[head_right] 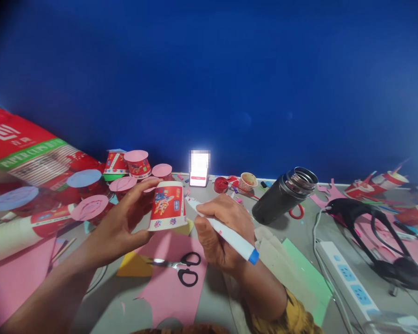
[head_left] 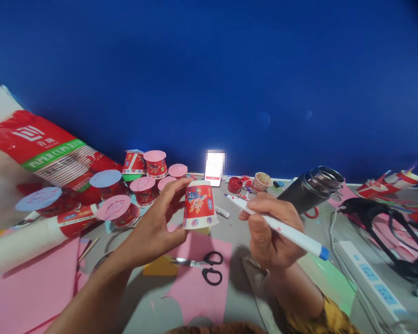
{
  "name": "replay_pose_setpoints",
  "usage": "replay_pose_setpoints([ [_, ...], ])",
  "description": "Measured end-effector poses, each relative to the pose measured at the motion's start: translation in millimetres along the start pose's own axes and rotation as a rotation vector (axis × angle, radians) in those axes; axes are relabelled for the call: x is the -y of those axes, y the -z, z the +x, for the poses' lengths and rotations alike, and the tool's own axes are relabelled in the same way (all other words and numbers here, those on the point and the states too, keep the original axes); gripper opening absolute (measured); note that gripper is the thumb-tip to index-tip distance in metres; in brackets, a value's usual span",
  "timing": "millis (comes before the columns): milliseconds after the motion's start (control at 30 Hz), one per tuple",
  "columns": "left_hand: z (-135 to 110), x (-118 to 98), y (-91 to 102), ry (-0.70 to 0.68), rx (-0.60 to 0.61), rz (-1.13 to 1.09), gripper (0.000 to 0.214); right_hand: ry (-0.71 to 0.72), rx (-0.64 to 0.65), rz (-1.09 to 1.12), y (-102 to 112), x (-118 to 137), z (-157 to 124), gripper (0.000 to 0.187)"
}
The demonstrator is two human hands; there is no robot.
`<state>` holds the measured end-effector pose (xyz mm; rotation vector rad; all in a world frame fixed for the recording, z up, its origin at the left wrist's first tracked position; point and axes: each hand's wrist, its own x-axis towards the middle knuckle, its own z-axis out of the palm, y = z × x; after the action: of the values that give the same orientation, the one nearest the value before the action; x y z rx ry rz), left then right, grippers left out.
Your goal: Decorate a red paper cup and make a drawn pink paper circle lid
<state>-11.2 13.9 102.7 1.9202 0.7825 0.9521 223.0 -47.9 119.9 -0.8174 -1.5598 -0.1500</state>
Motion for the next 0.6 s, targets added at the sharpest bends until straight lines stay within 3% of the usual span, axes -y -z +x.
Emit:
replay_pose_setpoints([
  [200,-24.4,30.1,-9.6,0.131,-0.147,-0.275,0.080,0.029,0.111,-0.046,-7.2,-2.0,1.8,0.012],
  [333,-30.6,34.1,-7.6,0.136,-0.246,-0.202,0.079,0.038,0.281,-0.095,-17.9,-8.2,-2.8,0.011],
  [433,-35.4,37.6,-5.1,0.136,-0.245,-0.156,0.080,0.014,0.414,-0.105,-17.5,-16.3,-19.5,0.011],
  [600,-42.9,53.8,-14.1,0.233,-0.190,-0.510,0.085,-0.204,0.459,-0.096,-0.4,-25.9,-64.0,0.017],
])
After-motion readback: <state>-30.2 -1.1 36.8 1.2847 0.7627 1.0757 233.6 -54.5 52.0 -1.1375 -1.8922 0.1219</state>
